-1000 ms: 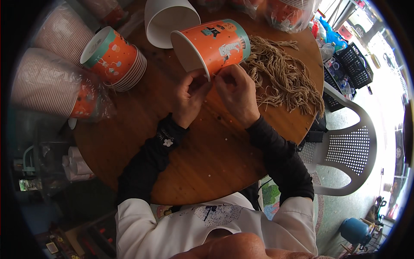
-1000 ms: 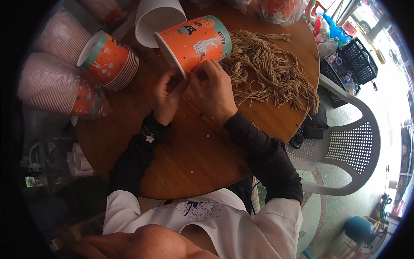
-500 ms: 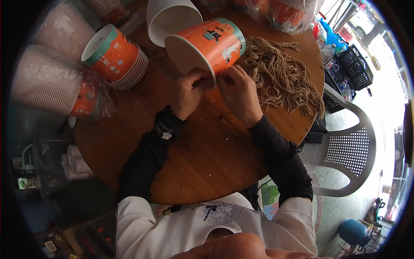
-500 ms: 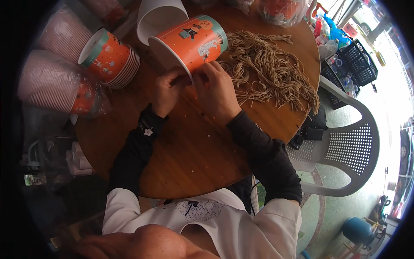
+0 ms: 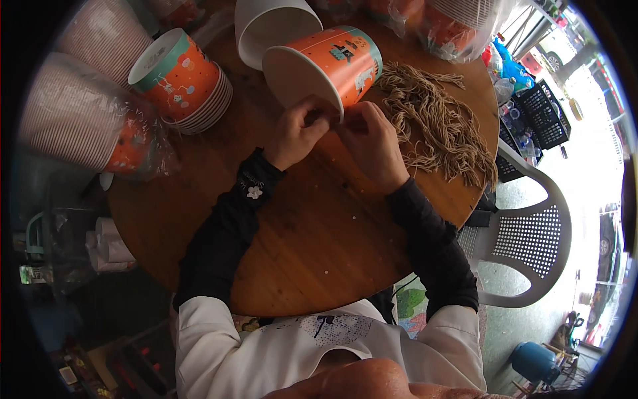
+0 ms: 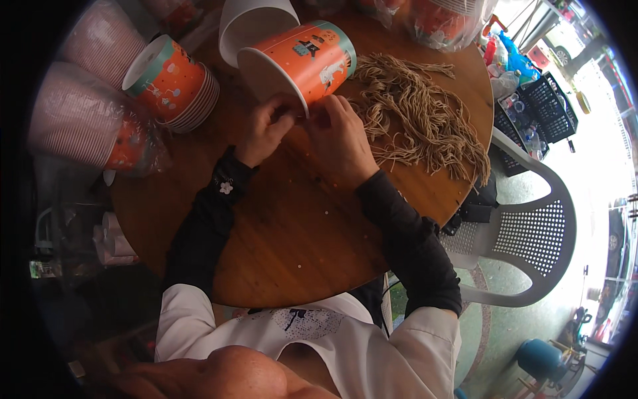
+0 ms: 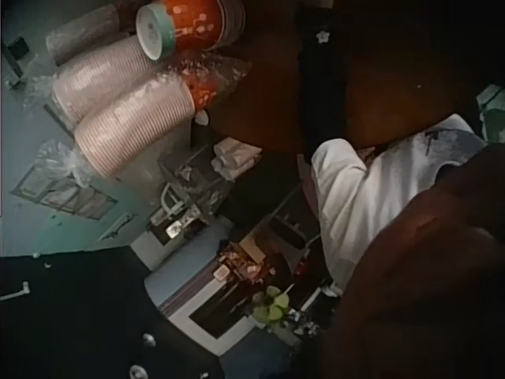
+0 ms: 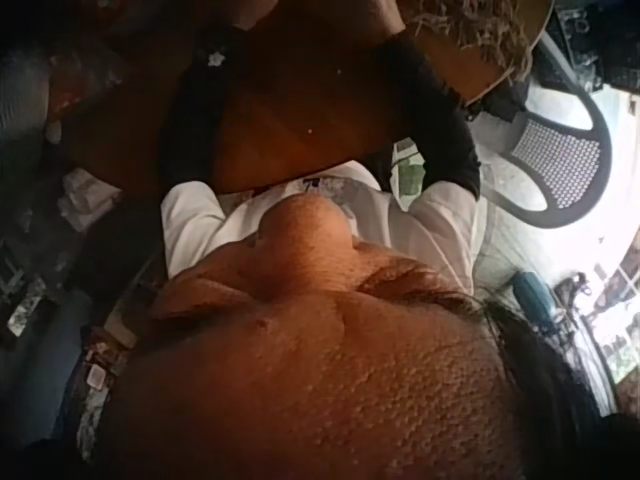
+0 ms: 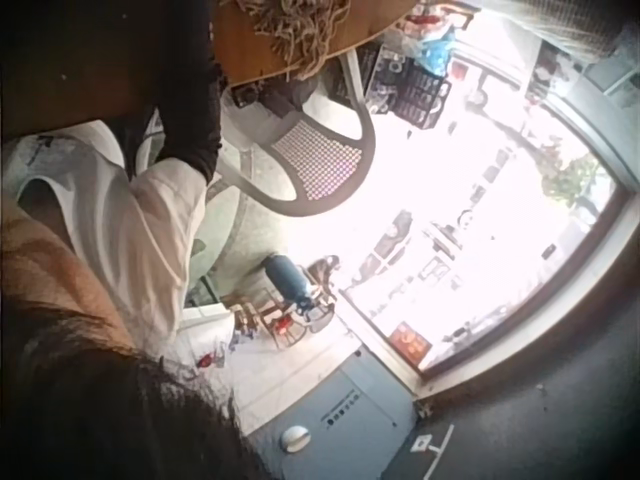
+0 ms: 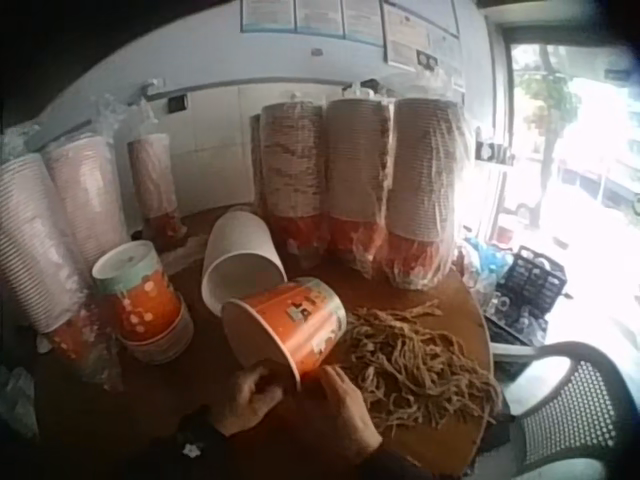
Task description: Threading rope handles through pre-punched holes in paper bowls to assemble them.
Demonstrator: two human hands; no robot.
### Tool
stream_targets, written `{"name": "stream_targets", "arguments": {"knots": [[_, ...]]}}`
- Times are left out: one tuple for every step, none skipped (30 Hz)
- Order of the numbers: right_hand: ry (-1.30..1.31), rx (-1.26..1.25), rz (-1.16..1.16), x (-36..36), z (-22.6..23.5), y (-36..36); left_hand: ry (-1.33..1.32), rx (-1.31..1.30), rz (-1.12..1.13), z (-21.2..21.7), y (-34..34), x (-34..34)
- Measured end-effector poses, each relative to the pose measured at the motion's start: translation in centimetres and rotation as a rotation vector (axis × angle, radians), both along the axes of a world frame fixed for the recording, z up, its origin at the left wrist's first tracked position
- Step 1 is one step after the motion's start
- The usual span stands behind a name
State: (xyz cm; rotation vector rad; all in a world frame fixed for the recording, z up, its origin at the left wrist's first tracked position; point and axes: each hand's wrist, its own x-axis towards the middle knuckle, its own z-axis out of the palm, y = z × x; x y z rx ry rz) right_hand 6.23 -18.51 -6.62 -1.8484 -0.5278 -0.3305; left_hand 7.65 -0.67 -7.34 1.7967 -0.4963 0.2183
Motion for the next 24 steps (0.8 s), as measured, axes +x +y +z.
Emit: {"name": "stream_targets", "arguments": {"knots": [[0.027, -0.011, -0.033, 0.4, -0.3, 0.0, 0.047, -0.068, -0.027, -0.1, 0.1, -0.4], [0.027, -0.014, -0.033, 0.6, -0.6, 0.0, 0.094, -0.136, -0.055, -0.2, 0.1, -0.8], [0.013, -0.039, -0.055, 0.8, -0.7, -0.1, 0.094, -0.138, -0.055, -0.2, 0.1, -1.2], [-0.001, -0.061, -0.078, 0.8, -0.7, 0.0, -0.141, -0.004, 0.005, 0.0, 0.1, -1.6], [-0.001, -0.060, -0.079, 0.9, -0.7, 0.1, -0.376, 0.130, 0.065, 0.4, 0.1, -2.2], [-0.026, -0.050, -0.062, 1.0, -0.6, 0.2, -0.376, 0.131, 0.062, 0.8, 0.0, -2.8], [-0.051, -0.039, -0.047, 1.0, -0.5, 0.4, -0.373, 0.120, 0.042, 1.4, -0.2, -3.5], [-0.050, -0.037, -0.051, 0.8, -0.4, 0.5, -0.371, 0.110, 0.021, 1.8, -0.3, -4.1], [-0.051, -0.040, -0.019, 0.6, -0.3, 0.6, -0.370, 0.110, 0.016, 2.0, -0.6, -4.4], [-0.055, -0.040, 0.017, 0.5, -0.1, 0.7, -0.282, 0.044, -0.028, 2.4, -0.9, -4.7], [-0.056, -0.042, 0.041, 0.4, -0.2, 0.7, -0.193, -0.022, -0.073, 2.7, -1.2, -5.1], [-0.059, -0.039, 0.040, 0.3, -0.1, 0.6, -0.196, -0.019, -0.073, 3.0, -1.4, -5.4], [-0.128, -0.089, 0.065, 0.1, 0.0, 0.7, -0.138, -0.132, -0.133, 3.4, -1.6, -5.5], [-0.198, -0.138, 0.090, -0.1, 0.2, 0.6, -0.079, -0.244, -0.193, 3.9, -1.8, -5.8], [-0.123, -0.176, 0.098, -0.5, 0.4, 0.5, -0.117, -0.234, -0.187, 4.6, -1.9, -6.3], [-0.124, -0.174, 0.093, -0.5, 0.4, 0.2, -0.154, -0.225, -0.186, 5.8, -2.0, -6.7], [-0.176, -0.279, 0.160, -0.4, 0.3, -0.2, -0.223, -0.197, -0.186, 6.5, -2.1, -6.7], [-0.228, -0.384, 0.227, -0.3, 0.0, -0.5, -0.170, -0.198, -0.141, 6.6, -2.4, -6.3], [-0.284, -0.452, 0.206, -0.5, -0.2, -0.3, -0.121, -0.197, -0.091, 6.7, -2.5, -5.9], [-0.288, -0.452, 0.203, -0.7, -0.4, -0.2, -0.004, -0.200, -0.081, 6.4, -2.3, -5.5], [-0.255, -0.393, 0.200, -0.8, -0.4, -0.2, -0.008, -0.200, -0.084, 5.8, -2.1, -5.0], [-0.219, -0.332, 0.206, -1.1, -0.1, 0.1, 0.047, -0.152, -0.040, 5.2, -1.6, -4.7], [-0.166, -0.319, 0.154, -1.5, 0.4, -0.2, 0.102, -0.105, 0.005, 4.7, -1.3, -4.4], [-0.168, -0.317, 0.160, -1.8, 0.9, -0.3, 0.102, -0.105, 0.010, 4.2, -1.1, -4.2]]}}
